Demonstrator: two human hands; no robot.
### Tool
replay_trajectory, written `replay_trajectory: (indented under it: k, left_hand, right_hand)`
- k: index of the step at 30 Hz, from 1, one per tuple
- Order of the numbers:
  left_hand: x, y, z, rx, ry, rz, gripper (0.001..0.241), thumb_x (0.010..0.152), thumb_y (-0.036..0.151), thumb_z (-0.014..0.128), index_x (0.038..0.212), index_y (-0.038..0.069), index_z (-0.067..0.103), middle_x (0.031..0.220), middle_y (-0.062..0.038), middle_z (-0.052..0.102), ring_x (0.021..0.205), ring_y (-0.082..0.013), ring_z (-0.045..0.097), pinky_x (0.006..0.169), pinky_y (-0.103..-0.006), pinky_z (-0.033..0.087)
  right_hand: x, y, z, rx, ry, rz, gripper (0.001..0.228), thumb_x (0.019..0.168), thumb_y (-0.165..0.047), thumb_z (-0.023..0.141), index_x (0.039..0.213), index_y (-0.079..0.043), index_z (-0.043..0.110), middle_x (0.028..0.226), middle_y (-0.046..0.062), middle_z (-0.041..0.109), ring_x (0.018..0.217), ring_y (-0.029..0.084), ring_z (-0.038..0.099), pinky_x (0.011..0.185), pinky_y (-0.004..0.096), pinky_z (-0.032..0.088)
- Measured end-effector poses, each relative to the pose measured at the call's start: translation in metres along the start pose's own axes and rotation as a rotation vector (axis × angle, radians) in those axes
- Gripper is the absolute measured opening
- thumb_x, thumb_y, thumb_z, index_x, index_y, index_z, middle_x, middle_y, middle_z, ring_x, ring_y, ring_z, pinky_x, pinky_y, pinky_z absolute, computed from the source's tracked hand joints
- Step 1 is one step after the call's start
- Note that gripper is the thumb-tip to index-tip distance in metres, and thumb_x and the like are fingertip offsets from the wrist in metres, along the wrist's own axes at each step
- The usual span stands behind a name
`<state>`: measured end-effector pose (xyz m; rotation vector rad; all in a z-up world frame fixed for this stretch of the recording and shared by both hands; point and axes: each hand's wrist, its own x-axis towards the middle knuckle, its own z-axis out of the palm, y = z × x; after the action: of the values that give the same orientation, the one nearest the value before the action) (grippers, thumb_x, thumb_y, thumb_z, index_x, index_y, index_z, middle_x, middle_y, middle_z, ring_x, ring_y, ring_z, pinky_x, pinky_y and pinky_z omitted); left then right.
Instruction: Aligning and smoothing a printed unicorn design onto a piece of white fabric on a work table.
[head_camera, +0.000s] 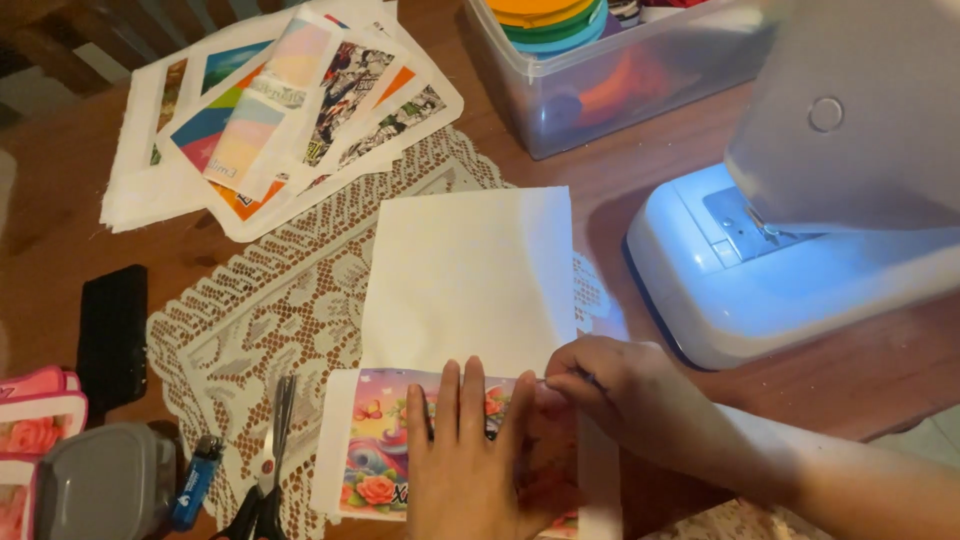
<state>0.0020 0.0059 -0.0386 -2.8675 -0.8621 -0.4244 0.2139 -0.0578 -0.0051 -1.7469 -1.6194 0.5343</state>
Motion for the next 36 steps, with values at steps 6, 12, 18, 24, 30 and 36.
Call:
replay_trajectory:
  k: [6, 12, 18, 24, 30, 36]
  left_hand:
    - [0.002, 0.0, -0.007, 0.038, 0.006, 0.035, 0.13, 0.054, 0.109, 0.063, 0.155, 0.03, 0.042, 0.151, -0.025, 0.044, 0.141, -0.045, 0.04, 0.112, -0.0677, 0.027]
    - [0.003, 0.001, -0.009, 0.039, 0.028, 0.026, 0.114, 0.067, 0.105, 0.045, 0.153, 0.03, 0.045, 0.151, -0.025, 0.046, 0.139, -0.0453, 0.044, 0.107, -0.0722, 0.03]
    - [0.005, 0.002, -0.013, 0.052, 0.03, 0.038, 0.11, 0.072, 0.101, 0.039, 0.154, 0.028, 0.043, 0.15, -0.026, 0.046, 0.139, -0.0457, 0.044, 0.106, -0.0716, 0.032]
    - [0.005, 0.002, -0.016, 0.041, 0.018, 0.038, 0.11, 0.072, 0.101, 0.044, 0.153, 0.027, 0.044, 0.15, -0.026, 0.046, 0.14, -0.0454, 0.043, 0.108, -0.0713, 0.03]
    - [0.004, 0.003, -0.016, 0.046, -0.011, 0.031, 0.115, 0.068, 0.102, 0.051, 0.155, 0.028, 0.042, 0.152, -0.025, 0.044, 0.143, -0.044, 0.039, 0.111, -0.0709, 0.026]
    - [0.005, 0.004, -0.017, 0.029, 0.0, 0.014, 0.112, 0.068, 0.1, 0.055, 0.152, 0.028, 0.046, 0.152, -0.02, 0.046, 0.142, -0.0423, 0.041, 0.108, -0.072, 0.029]
  right_hand:
    - [-0.001, -0.004, 0.001, -0.007, -0.016, 0.015, 0.018, 0.092, -0.024, 0.058, 0.077, -0.018, 0.065, 0.069, -0.003, 0.069, 0.064, 0.019, 0.065, 0.064, 0.033, 0.049]
    - [0.001, -0.007, -0.004, 0.075, -0.056, -0.031, 0.015, 0.077, -0.004, 0.059, 0.076, -0.019, 0.063, 0.067, -0.004, 0.066, 0.061, 0.015, 0.061, 0.06, 0.03, 0.048]
    - [-0.003, 0.004, 0.003, 0.033, -0.052, -0.112, 0.012, 0.084, -0.006, 0.06, 0.08, -0.016, 0.061, 0.072, -0.001, 0.064, 0.066, 0.018, 0.061, 0.063, 0.034, 0.048]
    - [-0.014, 0.02, 0.019, -0.158, -0.047, -0.259, 0.01, 0.089, -0.01, 0.058, 0.099, -0.011, 0.057, 0.08, 0.006, 0.059, 0.067, 0.03, 0.059, 0.055, 0.045, 0.045]
    - [-0.011, 0.012, 0.023, -0.327, 0.085, -0.465, 0.015, 0.08, 0.004, 0.057, 0.088, -0.006, 0.05, 0.082, 0.009, 0.04, 0.067, 0.029, 0.043, 0.056, 0.045, 0.039]
    - [-0.009, 0.001, 0.034, -0.605, 0.143, -0.502, 0.02, 0.078, 0.008, 0.057, 0.073, -0.009, 0.048, 0.073, 0.007, 0.038, 0.061, 0.026, 0.039, 0.049, 0.041, 0.034]
